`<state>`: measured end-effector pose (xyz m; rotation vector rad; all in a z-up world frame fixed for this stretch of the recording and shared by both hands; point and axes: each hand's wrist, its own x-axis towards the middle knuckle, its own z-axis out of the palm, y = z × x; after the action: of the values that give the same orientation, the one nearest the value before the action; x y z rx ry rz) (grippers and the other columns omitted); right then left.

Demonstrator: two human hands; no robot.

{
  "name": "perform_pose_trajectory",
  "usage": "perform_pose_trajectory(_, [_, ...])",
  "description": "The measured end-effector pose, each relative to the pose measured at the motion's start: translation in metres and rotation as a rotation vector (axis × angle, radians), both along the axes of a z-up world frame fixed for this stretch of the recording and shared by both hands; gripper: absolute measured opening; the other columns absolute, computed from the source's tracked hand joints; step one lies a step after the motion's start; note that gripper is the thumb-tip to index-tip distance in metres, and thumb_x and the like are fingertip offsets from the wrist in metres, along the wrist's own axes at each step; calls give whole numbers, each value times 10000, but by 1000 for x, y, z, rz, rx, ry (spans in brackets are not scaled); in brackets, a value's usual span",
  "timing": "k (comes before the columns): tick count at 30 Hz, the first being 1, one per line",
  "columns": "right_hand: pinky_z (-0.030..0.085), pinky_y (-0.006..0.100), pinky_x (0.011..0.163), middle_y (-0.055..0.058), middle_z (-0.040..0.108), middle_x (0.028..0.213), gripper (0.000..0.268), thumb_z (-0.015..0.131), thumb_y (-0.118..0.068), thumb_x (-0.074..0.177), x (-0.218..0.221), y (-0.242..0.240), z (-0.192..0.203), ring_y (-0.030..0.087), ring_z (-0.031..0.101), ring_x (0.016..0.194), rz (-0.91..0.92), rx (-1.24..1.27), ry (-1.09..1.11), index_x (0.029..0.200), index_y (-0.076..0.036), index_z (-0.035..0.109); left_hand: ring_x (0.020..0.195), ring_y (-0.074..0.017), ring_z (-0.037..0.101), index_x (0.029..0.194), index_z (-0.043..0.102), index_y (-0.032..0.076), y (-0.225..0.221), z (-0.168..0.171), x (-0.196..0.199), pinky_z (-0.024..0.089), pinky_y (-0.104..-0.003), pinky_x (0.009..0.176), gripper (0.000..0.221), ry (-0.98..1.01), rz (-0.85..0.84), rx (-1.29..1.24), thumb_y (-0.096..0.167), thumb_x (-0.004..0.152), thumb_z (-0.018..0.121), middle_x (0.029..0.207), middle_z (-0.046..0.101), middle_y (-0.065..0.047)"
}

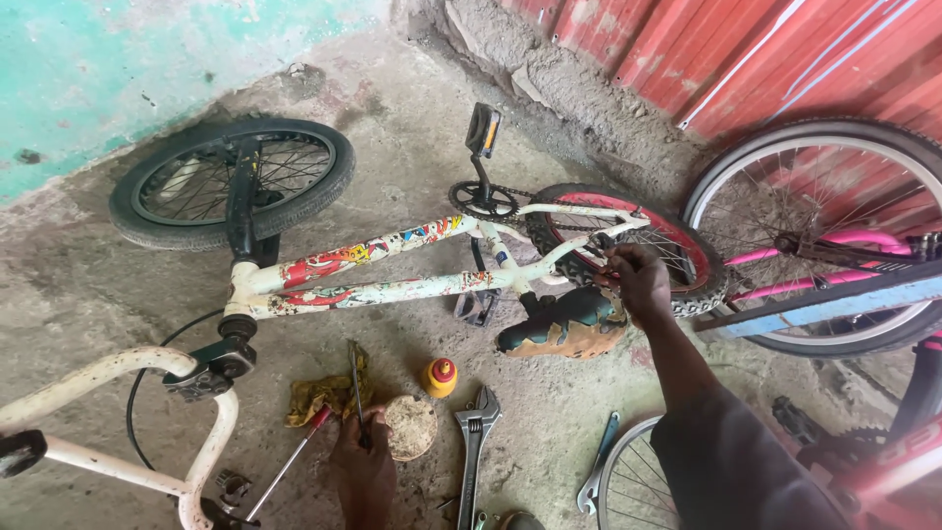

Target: Repairing a bicycle by adjusting the chain and frame using pliers and wrenches

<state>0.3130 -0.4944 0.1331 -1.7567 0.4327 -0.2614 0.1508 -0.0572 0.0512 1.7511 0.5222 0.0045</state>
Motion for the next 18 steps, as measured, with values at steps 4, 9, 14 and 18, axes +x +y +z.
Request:
perform_pose_trajectory(4, [648,282,728,97,642,906,97,579,-20,1052,-5,-3,-2,203,705,730,-14,102,-33,1132,7,626,380,-33,295,894,797,92,-39,-4,11,228,-226,329,171,-139,387,-571,174,1000,690,526,554,34])
perform_pose_trajectory(9, [671,284,758,118,652,1039,90,579,18,1036,-7,-4,3,183,696,843,-179,79,-78,1115,-17,604,358,-90,404,1097,718,13,-118,88,52,296,-273,304,197,9,331,-896,81,1005,559,597,623,-55])
perform_pose_trajectory(14, [718,353,670,101,606,883,117,512,43,1045,0,-9,-13,188,727,754,-249,79,-314,1048,2,621,791,-103,570,1380,500,58,-176,58,105,381,-215,748,354,-41,195,-950,75,1072,325,1191,729,-130])
perform_pose_trajectory(18, [707,354,694,125,609,876,108,527,65,1037,-2,-2,-10,205,723,763,-246,52,-369,1042,31,630,1355,-270,590,1348,561,68,-174,28,144,439,-455,1119,316,44,168,-1176,105,1035,539,1418,650,-148])
